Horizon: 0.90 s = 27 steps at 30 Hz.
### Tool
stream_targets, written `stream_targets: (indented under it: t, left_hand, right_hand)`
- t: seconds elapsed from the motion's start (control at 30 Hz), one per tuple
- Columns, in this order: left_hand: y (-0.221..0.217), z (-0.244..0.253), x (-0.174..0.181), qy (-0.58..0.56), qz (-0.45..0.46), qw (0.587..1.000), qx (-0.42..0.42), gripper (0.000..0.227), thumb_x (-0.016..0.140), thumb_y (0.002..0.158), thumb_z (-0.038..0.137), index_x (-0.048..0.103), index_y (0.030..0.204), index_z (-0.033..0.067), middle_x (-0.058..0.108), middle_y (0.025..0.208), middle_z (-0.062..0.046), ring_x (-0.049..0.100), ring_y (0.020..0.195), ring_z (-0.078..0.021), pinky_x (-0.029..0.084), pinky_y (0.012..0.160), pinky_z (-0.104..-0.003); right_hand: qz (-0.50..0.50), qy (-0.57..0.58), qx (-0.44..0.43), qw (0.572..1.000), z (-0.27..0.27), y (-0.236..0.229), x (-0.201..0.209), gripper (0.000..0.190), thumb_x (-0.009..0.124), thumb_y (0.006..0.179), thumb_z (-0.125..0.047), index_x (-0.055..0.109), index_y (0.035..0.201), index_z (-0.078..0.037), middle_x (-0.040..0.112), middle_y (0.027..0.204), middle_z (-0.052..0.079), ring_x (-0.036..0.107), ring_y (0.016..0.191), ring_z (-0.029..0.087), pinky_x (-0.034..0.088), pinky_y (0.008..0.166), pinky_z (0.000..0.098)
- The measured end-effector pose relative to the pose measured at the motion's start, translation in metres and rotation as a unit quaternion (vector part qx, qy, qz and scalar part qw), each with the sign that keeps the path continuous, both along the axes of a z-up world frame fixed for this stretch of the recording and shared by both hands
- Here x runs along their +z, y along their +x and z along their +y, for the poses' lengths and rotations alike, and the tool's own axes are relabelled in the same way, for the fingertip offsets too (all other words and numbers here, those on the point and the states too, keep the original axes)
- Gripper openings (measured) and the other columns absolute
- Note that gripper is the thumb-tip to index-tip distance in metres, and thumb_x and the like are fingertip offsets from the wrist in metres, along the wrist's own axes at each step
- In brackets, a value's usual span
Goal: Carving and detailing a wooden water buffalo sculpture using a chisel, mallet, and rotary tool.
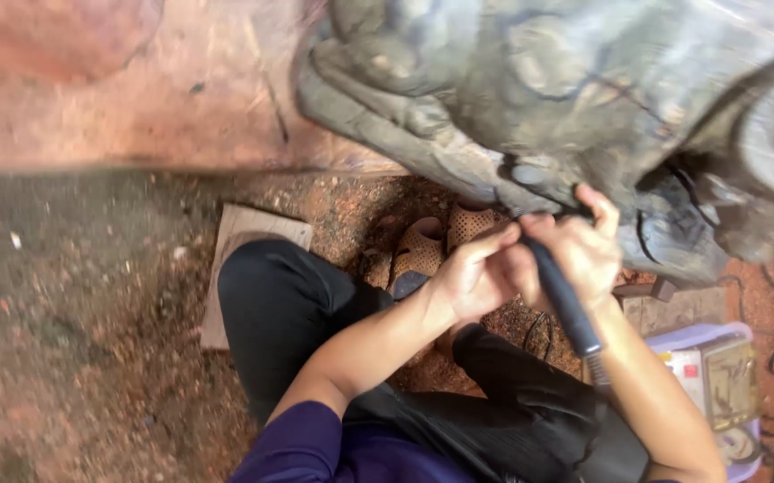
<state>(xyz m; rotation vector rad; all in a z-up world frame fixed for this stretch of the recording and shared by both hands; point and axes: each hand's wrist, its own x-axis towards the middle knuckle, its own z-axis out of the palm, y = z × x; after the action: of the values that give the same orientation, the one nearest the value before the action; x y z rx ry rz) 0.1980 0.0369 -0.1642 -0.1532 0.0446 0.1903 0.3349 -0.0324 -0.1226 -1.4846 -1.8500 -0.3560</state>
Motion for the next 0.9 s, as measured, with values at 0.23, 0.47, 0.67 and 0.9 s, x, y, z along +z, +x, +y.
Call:
stream_targets:
  t: [0.23, 0.47, 0.67, 0.9]
  left_hand:
    - [-0.02, -0.026, 0.008, -0.144, 0.051, 0.988, 0.031, 0.027, 0.066, 0.098, 0.036, 0.071, 0.107, 0.0112, 0.066, 0.084, 0.004, 0.063, 0.077, -0.0117, 0.058, 0.088, -0.036]
    - [-0.078, -0.028, -0.008, 0.103, -0.065, 0.986, 0.114, 0.026, 0.054, 0.11, 0.02, 0.055, 0.13, 0.0024, 0.054, 0.088, -0.007, 0.048, 0.065, -0.0143, 0.041, 0.057, -0.029]
    - [0.049, -0.133, -0.147, 0.057, 0.155, 0.924, -0.345, 0.05, 0.051, 0.098, 0.068, 0.071, 0.105, 0.0228, 0.064, 0.086, 0.017, 0.038, 0.058, 0.0041, 0.029, 0.05, -0.015]
    - [0.069, -0.166, -0.083, 0.266, 0.421, 0.808, -0.315, 0.089, 0.026, 0.087, 0.074, 0.04, 0.155, 0.0195, 0.041, 0.16, 0.008, 0.035, 0.142, -0.0092, 0.021, 0.12, -0.04]
  right_hand:
    - [-0.077, -0.05, 0.048, 0.995, -0.048, -0.012, 0.058, 0.046, 0.031, 0.11, -0.023, 0.071, 0.12, -0.001, 0.069, 0.101, 0.016, 0.064, 0.078, 0.027, 0.052, 0.096, 0.0504]
    - [0.238, -0.185, -0.116, 0.947, -0.242, -0.012, 0.041, 0.049, 0.078, 0.084, -0.013, 0.062, 0.127, 0.006, 0.073, 0.121, 0.019, 0.072, 0.09, 0.03, 0.058, 0.08, 0.0363]
    - [0.367, -0.113, -0.314, 0.868, -0.392, -0.023, -0.03, 0.017, 0.071, 0.079, 0.002, 0.074, 0.095, -0.001, 0.077, 0.102, 0.011, 0.075, 0.088, 0.024, 0.061, 0.081, 0.0326]
    - [0.17, 0.084, -0.753, 0.63, -0.634, -0.002, -0.152, 0.019, 0.067, 0.096, 0.018, 0.076, 0.111, 0.012, 0.073, 0.095, 0.018, 0.063, 0.073, 0.021, 0.053, 0.065, 0.0312]
